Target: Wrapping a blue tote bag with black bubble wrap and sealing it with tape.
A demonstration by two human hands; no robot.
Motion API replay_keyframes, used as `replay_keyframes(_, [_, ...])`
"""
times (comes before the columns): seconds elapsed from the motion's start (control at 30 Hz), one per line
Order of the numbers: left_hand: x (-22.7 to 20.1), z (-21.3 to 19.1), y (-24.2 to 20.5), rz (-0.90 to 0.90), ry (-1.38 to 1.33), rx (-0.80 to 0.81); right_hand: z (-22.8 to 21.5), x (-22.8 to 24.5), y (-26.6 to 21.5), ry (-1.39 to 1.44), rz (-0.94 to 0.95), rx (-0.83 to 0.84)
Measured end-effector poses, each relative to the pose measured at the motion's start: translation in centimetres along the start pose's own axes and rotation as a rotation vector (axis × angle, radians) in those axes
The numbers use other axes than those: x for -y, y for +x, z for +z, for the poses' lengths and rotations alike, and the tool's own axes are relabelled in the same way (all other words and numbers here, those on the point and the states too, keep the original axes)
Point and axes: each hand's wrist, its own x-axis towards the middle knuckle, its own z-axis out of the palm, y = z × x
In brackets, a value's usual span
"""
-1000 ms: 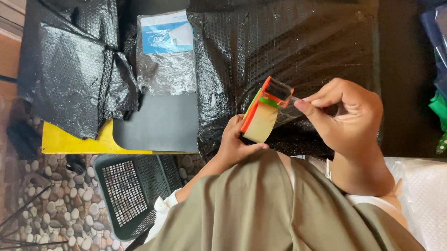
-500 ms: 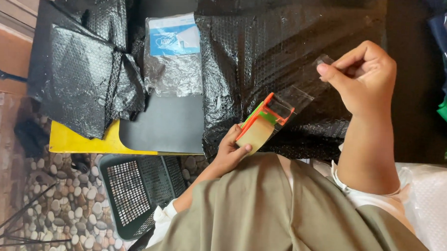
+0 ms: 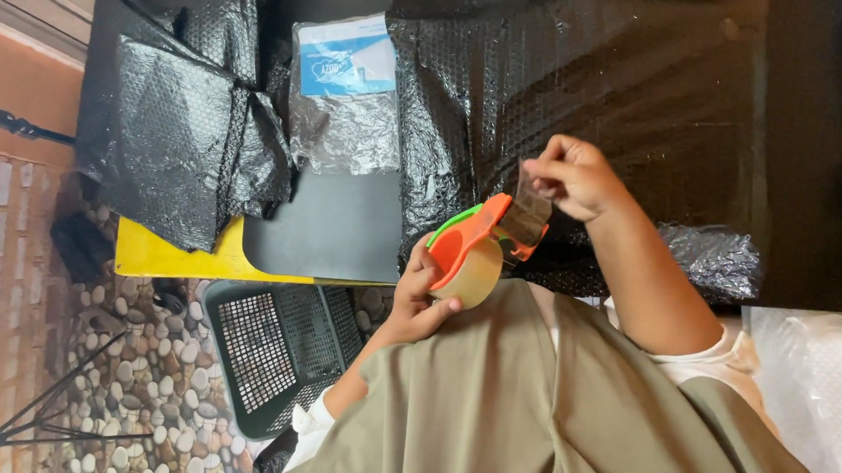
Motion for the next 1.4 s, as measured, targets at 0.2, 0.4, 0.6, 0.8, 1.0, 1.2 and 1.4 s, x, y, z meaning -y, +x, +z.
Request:
replay_keyframes(0.2, [-1.9,-2.6,-0.9,0.204,0.087,-0.084,2.4,-7.7,-2.5,0.037,0.269,-0.035])
replay_keyframes(0.4, [5.2,-13.9,-4.8,0.233,0.77,-0.365,1.9,-7.6,-1.3,0.196,-0.067,0.109])
replay_keyframes(0.6, [15.3,-23.2,-10.8,0.067,1.372,-0.302,-1.6,-7.3,6.1,0.504,-0.259,0.239])
replay_keyframes(0.8, [15.6,-22.8,-14.1,-0.111,1.473,-0.336,-3.0,-9.2,11.8,0.76,-0.151,0.042])
replay_keyframes(1.0, [14.5,-17.8,-1.7,-0.107,1.156,-0.276,-2.5,-10.4,10.8,0.837,-0.121,0.004])
replay_keyframes(1.2, [21.4,-10.1,11.6,-0.108,1.047,0.281,-3.4,-11.2,9.9,0.906,-0.168,0.111])
replay_keyframes(1.4, [24.1,-6.9,13.3,-0.152,1.089,0.504,-2.5,-11.3,9.0,0.974,-0.187,0.139])
